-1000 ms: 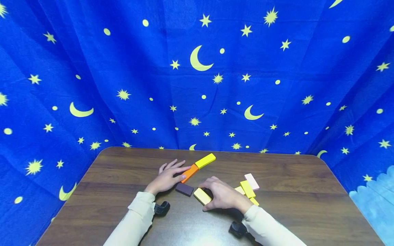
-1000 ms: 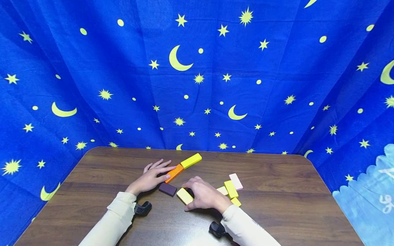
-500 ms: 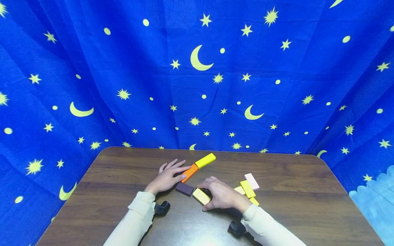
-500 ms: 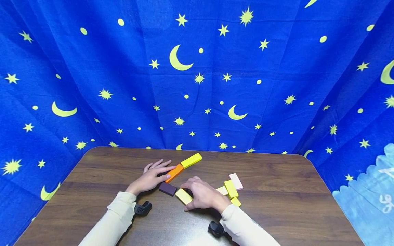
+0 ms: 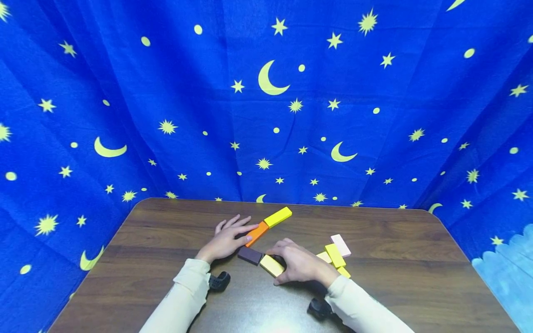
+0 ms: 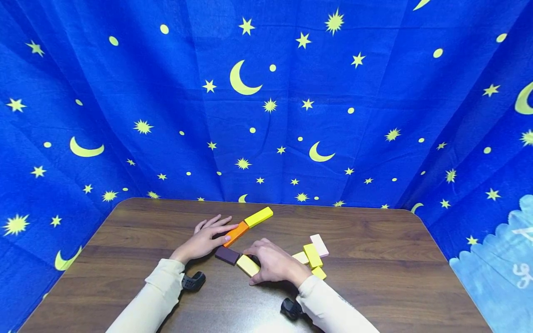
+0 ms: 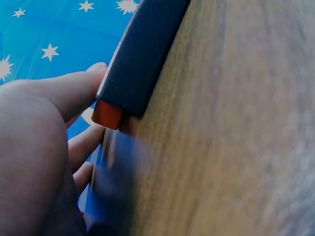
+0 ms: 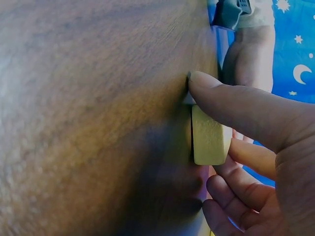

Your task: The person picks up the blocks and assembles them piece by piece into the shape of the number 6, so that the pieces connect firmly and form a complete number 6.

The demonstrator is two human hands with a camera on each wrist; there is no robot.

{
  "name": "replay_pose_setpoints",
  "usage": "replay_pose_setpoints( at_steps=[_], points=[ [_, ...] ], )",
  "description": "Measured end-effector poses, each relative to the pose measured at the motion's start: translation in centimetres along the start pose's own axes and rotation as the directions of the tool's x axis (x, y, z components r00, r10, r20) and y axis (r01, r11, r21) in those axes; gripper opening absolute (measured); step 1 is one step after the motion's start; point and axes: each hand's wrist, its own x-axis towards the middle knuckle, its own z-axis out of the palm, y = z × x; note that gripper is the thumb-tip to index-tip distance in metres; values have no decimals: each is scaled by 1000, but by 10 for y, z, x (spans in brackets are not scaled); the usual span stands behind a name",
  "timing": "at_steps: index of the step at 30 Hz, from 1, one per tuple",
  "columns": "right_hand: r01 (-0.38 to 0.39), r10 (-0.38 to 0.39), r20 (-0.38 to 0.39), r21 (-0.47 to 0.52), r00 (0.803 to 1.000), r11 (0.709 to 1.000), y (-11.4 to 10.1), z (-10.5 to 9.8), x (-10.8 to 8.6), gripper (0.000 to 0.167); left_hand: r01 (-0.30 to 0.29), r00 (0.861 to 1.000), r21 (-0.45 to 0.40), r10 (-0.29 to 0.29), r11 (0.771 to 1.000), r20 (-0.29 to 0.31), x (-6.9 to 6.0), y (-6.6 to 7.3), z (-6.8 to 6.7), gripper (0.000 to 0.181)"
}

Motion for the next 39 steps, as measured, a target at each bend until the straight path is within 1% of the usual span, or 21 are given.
replay_pose_setpoints(
  at_steps=[10,19,32,39],
  points=[
    [13,-13,8,1,1000,1000,0,0,0,71,8,1000,4,-8,1000,3,0,0,0,42],
    [28,-28,14,6,1000,1000,1,-3,1,72,0,1000,-1,0,1000,2,0,-1,0,42],
    [30,-31,30,17,999,999,4,-4,5,72,-4,1000,3,4,1000,1,0,-2,1,44],
    [26,-26,44,15,999,1000,4,-5,5,72,4,1000,6,-4,1000,3,0,0,1,44]
  ],
)
